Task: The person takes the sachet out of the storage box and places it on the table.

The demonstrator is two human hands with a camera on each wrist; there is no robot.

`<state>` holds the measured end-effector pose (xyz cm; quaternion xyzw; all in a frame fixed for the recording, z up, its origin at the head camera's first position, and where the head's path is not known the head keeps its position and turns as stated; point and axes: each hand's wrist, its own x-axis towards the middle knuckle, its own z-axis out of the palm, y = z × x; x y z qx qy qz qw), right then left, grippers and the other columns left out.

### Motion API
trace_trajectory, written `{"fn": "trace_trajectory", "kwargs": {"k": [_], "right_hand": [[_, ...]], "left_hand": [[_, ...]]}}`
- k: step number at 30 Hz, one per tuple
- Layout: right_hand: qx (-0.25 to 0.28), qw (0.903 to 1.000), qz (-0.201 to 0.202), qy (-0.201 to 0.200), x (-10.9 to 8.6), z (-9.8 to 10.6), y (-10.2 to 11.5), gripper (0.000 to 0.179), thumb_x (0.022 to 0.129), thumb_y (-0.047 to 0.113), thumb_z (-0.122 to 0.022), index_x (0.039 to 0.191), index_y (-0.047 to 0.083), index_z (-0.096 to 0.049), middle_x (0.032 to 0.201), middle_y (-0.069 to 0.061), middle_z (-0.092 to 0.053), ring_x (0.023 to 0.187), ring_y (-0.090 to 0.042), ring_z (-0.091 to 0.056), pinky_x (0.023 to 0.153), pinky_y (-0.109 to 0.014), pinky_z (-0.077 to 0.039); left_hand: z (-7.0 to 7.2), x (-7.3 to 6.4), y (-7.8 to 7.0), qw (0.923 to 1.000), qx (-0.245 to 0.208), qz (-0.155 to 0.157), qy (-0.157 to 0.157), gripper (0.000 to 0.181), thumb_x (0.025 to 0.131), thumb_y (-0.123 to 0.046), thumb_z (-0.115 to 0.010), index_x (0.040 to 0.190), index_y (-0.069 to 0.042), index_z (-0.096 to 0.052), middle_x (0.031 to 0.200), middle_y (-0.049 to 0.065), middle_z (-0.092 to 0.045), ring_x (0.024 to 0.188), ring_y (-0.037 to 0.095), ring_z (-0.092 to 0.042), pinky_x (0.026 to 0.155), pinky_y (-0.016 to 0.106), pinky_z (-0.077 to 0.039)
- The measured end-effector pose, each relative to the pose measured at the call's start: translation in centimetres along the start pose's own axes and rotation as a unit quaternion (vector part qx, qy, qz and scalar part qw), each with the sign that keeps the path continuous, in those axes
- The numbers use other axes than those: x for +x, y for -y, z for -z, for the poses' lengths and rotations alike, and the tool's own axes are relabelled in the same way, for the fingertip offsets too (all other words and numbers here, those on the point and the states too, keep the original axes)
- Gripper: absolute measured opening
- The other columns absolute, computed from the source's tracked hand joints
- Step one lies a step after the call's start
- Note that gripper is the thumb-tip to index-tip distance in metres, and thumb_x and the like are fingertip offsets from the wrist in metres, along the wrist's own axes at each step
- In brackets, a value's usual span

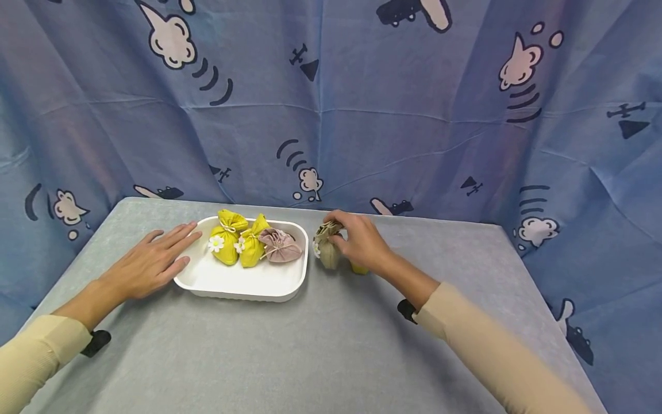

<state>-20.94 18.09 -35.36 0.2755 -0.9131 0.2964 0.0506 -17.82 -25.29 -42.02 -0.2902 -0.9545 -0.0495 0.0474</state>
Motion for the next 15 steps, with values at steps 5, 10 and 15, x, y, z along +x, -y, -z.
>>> {"fn": "trace_trajectory", "kwargs": {"k": [5, 10, 15], "right_hand": [[0.011, 0.9999, 0.008, 0.009, -0.1, -0.7, -0.4, 0.032, 0.083, -0.005, -0.076, 0.113, 0.001, -0.068, 0.104, -0.009, -0.073, 0.098, -0.025, -0.069, 0.088, -0.046, -0.053], [0.008, 0.9998, -0.005, 0.02, -0.3, -1.1, -0.8, 0.029, 0.084, -0.004, -0.075, 0.112, 0.004, -0.067, 0.105, -0.007, -0.073, 0.1, -0.026, -0.069, 0.087, -0.048, -0.053], [-0.005, 0.9996, -0.018, 0.02, -0.5, -1.1, -1.3, 0.025, 0.087, -0.005, -0.072, 0.109, 0.007, -0.067, 0.105, -0.007, -0.073, 0.1, -0.026, -0.069, 0.085, -0.048, -0.054]], "left_hand": [[0.1, 0.0, 0.0, 1.0, -0.001, 0.004, 0.007, 0.058, 0.104, -0.032, -0.048, 0.155, -0.007, -0.035, 0.162, 0.014, -0.027, 0.144, 0.037, -0.032, 0.108, 0.065, -0.027], [0.0, 0.0, 0.0, 1.0, 0.001, 0.003, 0.006, 0.058, 0.103, -0.031, -0.048, 0.155, -0.007, -0.035, 0.162, 0.015, -0.027, 0.144, 0.037, -0.032, 0.107, 0.065, -0.028], [-0.1, 0.0, -0.1, 1.0, 0.004, -0.002, -0.006, 0.057, 0.103, -0.031, -0.048, 0.154, -0.007, -0.037, 0.161, 0.014, -0.029, 0.143, 0.037, -0.034, 0.106, 0.065, -0.031]]}}
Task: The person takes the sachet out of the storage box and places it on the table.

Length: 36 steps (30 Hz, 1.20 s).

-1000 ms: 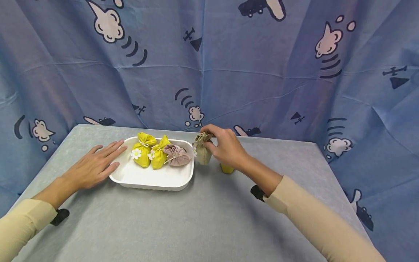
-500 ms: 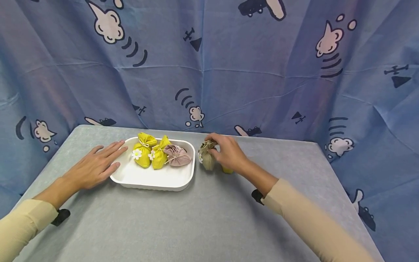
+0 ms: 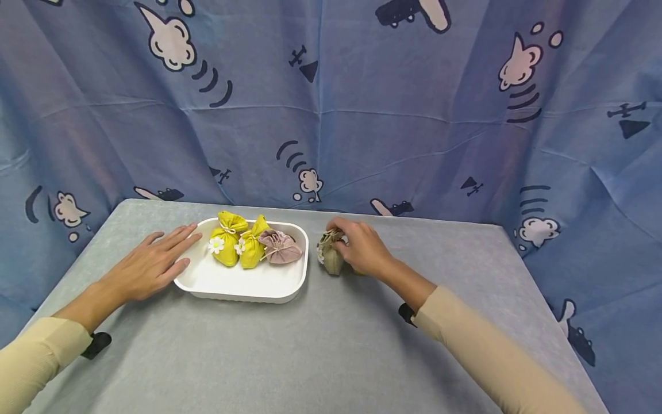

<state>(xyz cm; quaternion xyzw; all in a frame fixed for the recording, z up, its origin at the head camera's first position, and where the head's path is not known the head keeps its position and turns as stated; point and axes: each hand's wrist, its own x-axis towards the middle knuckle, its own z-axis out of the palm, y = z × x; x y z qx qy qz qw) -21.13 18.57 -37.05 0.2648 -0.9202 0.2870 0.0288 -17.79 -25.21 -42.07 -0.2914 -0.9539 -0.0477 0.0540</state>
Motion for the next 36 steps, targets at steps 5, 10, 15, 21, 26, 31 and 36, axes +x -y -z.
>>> {"fn": "trace_trajectory", "kwargs": {"k": [5, 10, 15, 21, 26, 31, 36], "right_hand": [[-0.021, 0.9998, -0.004, -0.005, -0.1, 0.0, -0.1, 0.022, 0.088, -0.006, -0.067, 0.106, 0.007, -0.069, 0.105, -0.008, -0.073, 0.099, -0.026, -0.069, 0.082, -0.045, -0.055], [-0.02, 0.9998, 0.002, 0.005, 0.1, 0.3, 0.1, 0.025, 0.087, -0.001, -0.07, 0.112, 0.004, -0.069, 0.109, -0.01, -0.072, 0.103, -0.027, -0.068, 0.088, -0.047, -0.053], [-0.005, 0.9996, 0.024, 0.013, 0.6, 0.6, 1.3, 0.039, 0.085, 0.007, -0.077, 0.122, 0.001, -0.066, 0.118, -0.013, -0.07, 0.11, -0.028, -0.066, 0.093, -0.047, -0.052], [0.016, 0.9989, 0.035, 0.028, 1.3, 0.0, 3.9, 0.05, 0.085, 0.011, -0.08, 0.131, 0.0, -0.062, 0.128, -0.014, -0.066, 0.117, -0.029, -0.063, 0.098, -0.046, -0.05], [0.037, 0.9977, 0.035, 0.045, 2.0, -1.4, 5.2, 0.052, 0.086, 0.006, -0.077, 0.135, 0.001, -0.059, 0.133, -0.012, -0.063, 0.119, -0.027, -0.063, 0.096, -0.042, -0.051], [0.061, 0.9956, 0.051, 0.05, 2.6, -2.9, 6.1, 0.052, 0.087, 0.004, -0.076, 0.135, 0.0, -0.057, 0.134, -0.013, -0.062, 0.121, -0.027, -0.061, 0.103, -0.04, -0.047], [0.077, 0.994, 0.065, 0.044, 3.1, -4.2, 6.7, 0.059, 0.085, 0.002, -0.077, 0.139, -0.001, -0.053, 0.137, -0.015, -0.06, 0.124, -0.029, -0.059, 0.104, -0.04, -0.046]], "left_hand": [[0.0, 0.0, 0.0, 1.0, -0.001, -0.001, -0.007, 0.057, 0.103, -0.032, -0.047, 0.154, -0.008, -0.037, 0.161, 0.014, -0.029, 0.143, 0.036, -0.035, 0.106, 0.064, -0.031], [0.0, 0.0, -0.1, 1.0, -0.002, 0.0, -0.003, 0.057, 0.103, -0.031, -0.048, 0.154, -0.008, -0.036, 0.161, 0.014, -0.029, 0.143, 0.036, -0.034, 0.106, 0.065, -0.031], [0.0, -0.1, 0.0, 1.0, -0.004, 0.002, 0.002, 0.058, 0.103, -0.03, -0.048, 0.155, -0.008, -0.035, 0.161, 0.015, -0.028, 0.144, 0.037, -0.034, 0.107, 0.065, -0.03], [-0.1, 0.0, 0.0, 0.9999, -0.007, 0.006, 0.008, 0.058, 0.103, -0.031, -0.048, 0.155, -0.008, -0.035, 0.162, 0.015, -0.028, 0.144, 0.037, -0.033, 0.108, 0.065, -0.028], [0.0, 0.0, 0.1, 0.9998, -0.007, 0.008, 0.015, 0.058, 0.104, -0.032, -0.048, 0.155, -0.007, -0.035, 0.162, 0.015, -0.027, 0.144, 0.038, -0.032, 0.108, 0.066, -0.027], [0.1, -0.1, 0.0, 0.9998, -0.008, 0.006, 0.015, 0.058, 0.104, -0.031, -0.048, 0.155, -0.007, -0.035, 0.162, 0.015, -0.027, 0.144, 0.038, -0.032, 0.107, 0.066, -0.027], [-0.1, 0.0, 0.2, 0.9999, -0.007, 0.004, 0.012, 0.058, 0.104, -0.033, -0.047, 0.155, -0.008, -0.035, 0.162, 0.014, -0.026, 0.144, 0.037, -0.032, 0.108, 0.065, -0.028]]}}
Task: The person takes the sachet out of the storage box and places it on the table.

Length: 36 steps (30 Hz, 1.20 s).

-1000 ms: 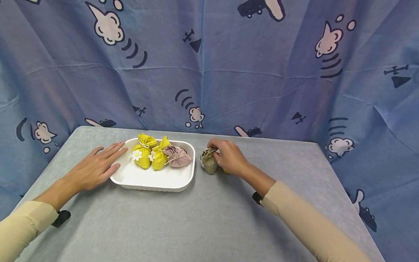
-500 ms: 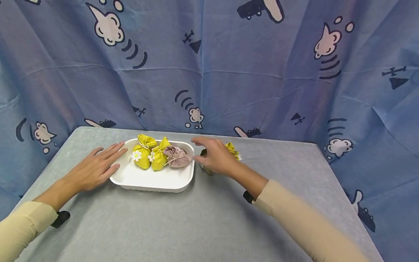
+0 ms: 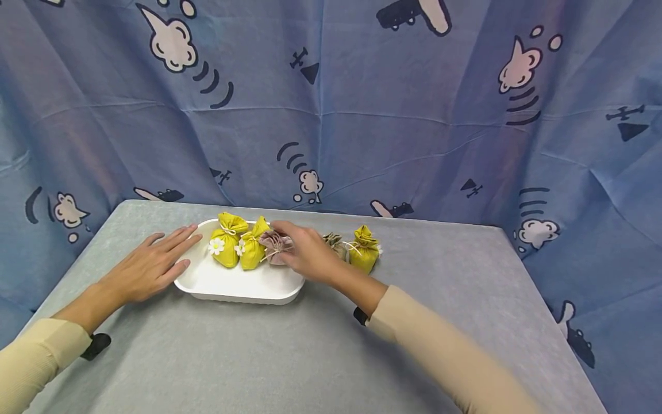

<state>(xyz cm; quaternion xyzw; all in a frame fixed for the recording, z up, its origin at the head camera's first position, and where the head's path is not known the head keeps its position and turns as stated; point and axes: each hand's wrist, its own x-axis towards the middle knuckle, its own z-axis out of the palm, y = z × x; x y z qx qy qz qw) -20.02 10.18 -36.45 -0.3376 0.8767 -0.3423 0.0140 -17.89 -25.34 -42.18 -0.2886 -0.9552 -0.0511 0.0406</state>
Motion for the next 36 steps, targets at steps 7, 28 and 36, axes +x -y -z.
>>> {"fn": "trace_trajectory", "kwargs": {"k": [7, 28, 36], "right_hand": [[0.001, 0.9999, -0.013, -0.006, 0.4, -0.8, -0.2, 0.062, 0.084, -0.006, -0.072, 0.141, 0.0, -0.05, 0.135, -0.015, -0.061, 0.122, -0.028, -0.06, 0.104, -0.038, -0.046], [-0.01, 0.9964, -0.071, 0.045, 1.4, -1.8, -0.6, 0.052, 0.087, -0.003, -0.071, 0.135, 0.008, -0.056, 0.112, -0.011, -0.072, 0.103, -0.02, -0.069, 0.084, -0.029, -0.056], [-0.029, 0.996, -0.076, 0.038, 1.5, -1.8, -0.4, 0.048, 0.088, -0.002, -0.069, 0.133, 0.01, -0.058, 0.108, -0.008, -0.073, 0.099, -0.017, -0.069, 0.082, -0.03, -0.055]], "left_hand": [[0.0, 0.1, 0.0, 1.0, -0.001, -0.001, 0.001, 0.059, 0.104, -0.034, -0.046, 0.155, -0.008, -0.034, 0.163, 0.013, -0.026, 0.145, 0.037, -0.032, 0.108, 0.065, -0.027], [0.1, -0.1, 0.0, 0.9996, -0.014, -0.011, -0.023, 0.057, 0.103, -0.03, -0.05, 0.153, -0.007, -0.038, 0.161, 0.014, -0.029, 0.142, 0.039, -0.036, 0.107, 0.064, -0.028], [0.2, 0.0, -0.1, 0.9995, -0.017, -0.01, -0.024, 0.057, 0.103, -0.032, -0.048, 0.154, -0.008, -0.038, 0.161, 0.013, -0.029, 0.143, 0.037, -0.035, 0.107, 0.064, -0.029]]}}
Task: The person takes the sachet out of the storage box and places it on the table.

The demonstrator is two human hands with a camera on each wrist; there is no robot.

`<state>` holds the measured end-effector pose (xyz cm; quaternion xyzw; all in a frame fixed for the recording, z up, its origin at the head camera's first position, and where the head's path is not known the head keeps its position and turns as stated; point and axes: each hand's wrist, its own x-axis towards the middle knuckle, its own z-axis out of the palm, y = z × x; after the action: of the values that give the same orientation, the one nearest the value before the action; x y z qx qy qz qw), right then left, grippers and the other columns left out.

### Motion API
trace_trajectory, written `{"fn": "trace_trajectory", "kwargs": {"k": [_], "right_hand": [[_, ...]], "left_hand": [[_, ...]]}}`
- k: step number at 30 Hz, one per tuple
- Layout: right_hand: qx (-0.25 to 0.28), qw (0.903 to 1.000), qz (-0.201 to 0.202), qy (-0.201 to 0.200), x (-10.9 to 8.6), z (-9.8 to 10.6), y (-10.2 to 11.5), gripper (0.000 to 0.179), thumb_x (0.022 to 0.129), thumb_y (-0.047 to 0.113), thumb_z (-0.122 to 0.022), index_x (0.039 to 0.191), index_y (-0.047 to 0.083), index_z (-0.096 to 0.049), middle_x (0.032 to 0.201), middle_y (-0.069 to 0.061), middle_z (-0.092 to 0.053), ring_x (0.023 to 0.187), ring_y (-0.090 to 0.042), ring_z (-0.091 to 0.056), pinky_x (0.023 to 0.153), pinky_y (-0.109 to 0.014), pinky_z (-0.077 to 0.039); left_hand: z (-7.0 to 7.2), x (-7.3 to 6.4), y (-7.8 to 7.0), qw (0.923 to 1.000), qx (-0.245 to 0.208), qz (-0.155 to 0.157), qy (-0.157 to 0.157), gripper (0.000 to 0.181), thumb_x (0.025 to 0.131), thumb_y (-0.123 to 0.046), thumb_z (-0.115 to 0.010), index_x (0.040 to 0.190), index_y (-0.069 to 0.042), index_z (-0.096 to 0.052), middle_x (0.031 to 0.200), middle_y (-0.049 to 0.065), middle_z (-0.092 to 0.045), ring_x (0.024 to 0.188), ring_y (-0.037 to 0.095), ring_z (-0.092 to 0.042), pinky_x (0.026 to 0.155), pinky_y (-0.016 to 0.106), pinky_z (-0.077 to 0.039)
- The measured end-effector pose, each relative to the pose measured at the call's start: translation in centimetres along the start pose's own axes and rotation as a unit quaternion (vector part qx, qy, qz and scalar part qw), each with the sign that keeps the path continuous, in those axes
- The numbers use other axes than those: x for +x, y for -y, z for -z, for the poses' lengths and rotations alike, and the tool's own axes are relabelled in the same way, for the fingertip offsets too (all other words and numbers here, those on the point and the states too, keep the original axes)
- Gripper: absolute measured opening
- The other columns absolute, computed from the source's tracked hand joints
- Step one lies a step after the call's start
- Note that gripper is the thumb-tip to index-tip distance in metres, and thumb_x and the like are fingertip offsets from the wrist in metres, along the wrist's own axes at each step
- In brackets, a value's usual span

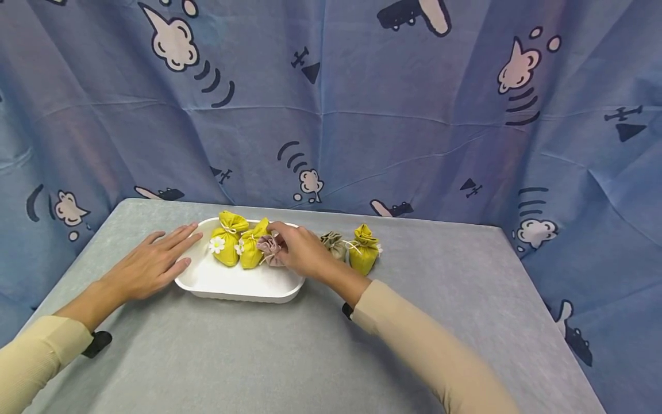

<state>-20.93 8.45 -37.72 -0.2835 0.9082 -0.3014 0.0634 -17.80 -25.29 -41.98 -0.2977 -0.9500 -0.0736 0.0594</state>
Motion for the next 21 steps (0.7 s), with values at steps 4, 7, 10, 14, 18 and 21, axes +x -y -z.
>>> {"fn": "trace_trajectory", "kwargs": {"k": [4, 7, 10, 14, 18, 21], "right_hand": [[-0.01, 0.9999, -0.003, 0.002, 0.1, 0.1, 0.2, 0.045, 0.089, 0.0, -0.069, 0.132, 0.011, -0.059, 0.104, -0.006, -0.074, 0.095, -0.015, -0.069, 0.079, -0.029, -0.055], [-0.019, 0.9998, 0.002, 0.001, 0.1, 0.3, 0.3, 0.042, 0.09, 0.002, -0.07, 0.13, 0.012, -0.06, 0.102, -0.005, -0.073, 0.092, -0.015, -0.068, 0.077, -0.029, -0.055], [-0.026, 0.9996, 0.009, -0.001, 0.0, 0.6, 0.4, 0.04, 0.09, 0.003, -0.07, 0.128, 0.011, -0.061, 0.101, -0.005, -0.073, 0.088, -0.015, -0.067, 0.075, -0.029, -0.054], [-0.031, 0.9993, 0.017, -0.006, -0.2, 0.9, 0.5, 0.041, 0.09, 0.002, -0.07, 0.129, 0.01, -0.062, 0.104, -0.006, -0.073, 0.09, -0.017, -0.067, 0.078, -0.032, -0.054], [-0.031, 0.9993, 0.02, -0.006, -0.3, 1.3, 0.8, 0.043, 0.089, 0.0, -0.07, 0.13, 0.009, -0.061, 0.107, -0.008, -0.073, 0.099, -0.021, -0.068, 0.086, -0.036, -0.054], [-0.032, 0.9991, 0.026, -0.007, -0.4, 1.6, 1.1, 0.045, 0.088, -0.001, -0.07, 0.131, 0.008, -0.061, 0.108, -0.01, -0.073, 0.102, -0.023, -0.068, 0.088, -0.039, -0.054]], "left_hand": [[0.0, -0.1, 0.1, 1.0, 0.0, -0.001, -0.003, 0.056, 0.103, -0.031, -0.048, 0.153, -0.007, -0.038, 0.161, 0.014, -0.03, 0.142, 0.038, -0.036, 0.107, 0.064, -0.029], [-0.1, -0.1, 0.1, 1.0, 0.001, -0.004, -0.004, 0.056, 0.103, -0.031, -0.049, 0.153, -0.006, -0.038, 0.16, 0.015, -0.03, 0.142, 0.039, -0.036, 0.107, 0.065, -0.029], [-0.1, 0.0, 0.1, 1.0, 0.002, -0.003, 0.001, 0.056, 0.103, -0.031, -0.048, 0.153, -0.006, -0.038, 0.161, 0.015, -0.03, 0.142, 0.039, -0.036, 0.107, 0.065, -0.028], [-0.1, 0.0, 0.1, 1.0, 0.002, 0.001, 0.007, 0.057, 0.104, -0.031, -0.048, 0.154, -0.007, -0.037, 0.161, 0.015, -0.029, 0.143, 0.039, -0.035, 0.107, 0.065, -0.028], [-0.1, 0.0, 0.1, 0.9999, 0.002, 0.004, 0.013, 0.057, 0.104, -0.033, -0.047, 0.154, -0.007, -0.037, 0.161, 0.015, -0.028, 0.143, 0.038, -0.034, 0.108, 0.064, -0.027], [-0.1, 0.0, 0.1, 0.9999, 0.003, 0.003, 0.014, 0.057, 0.104, -0.034, -0.046, 0.154, -0.007, -0.036, 0.162, 0.015, -0.028, 0.143, 0.038, -0.034, 0.108, 0.064, -0.027]]}}
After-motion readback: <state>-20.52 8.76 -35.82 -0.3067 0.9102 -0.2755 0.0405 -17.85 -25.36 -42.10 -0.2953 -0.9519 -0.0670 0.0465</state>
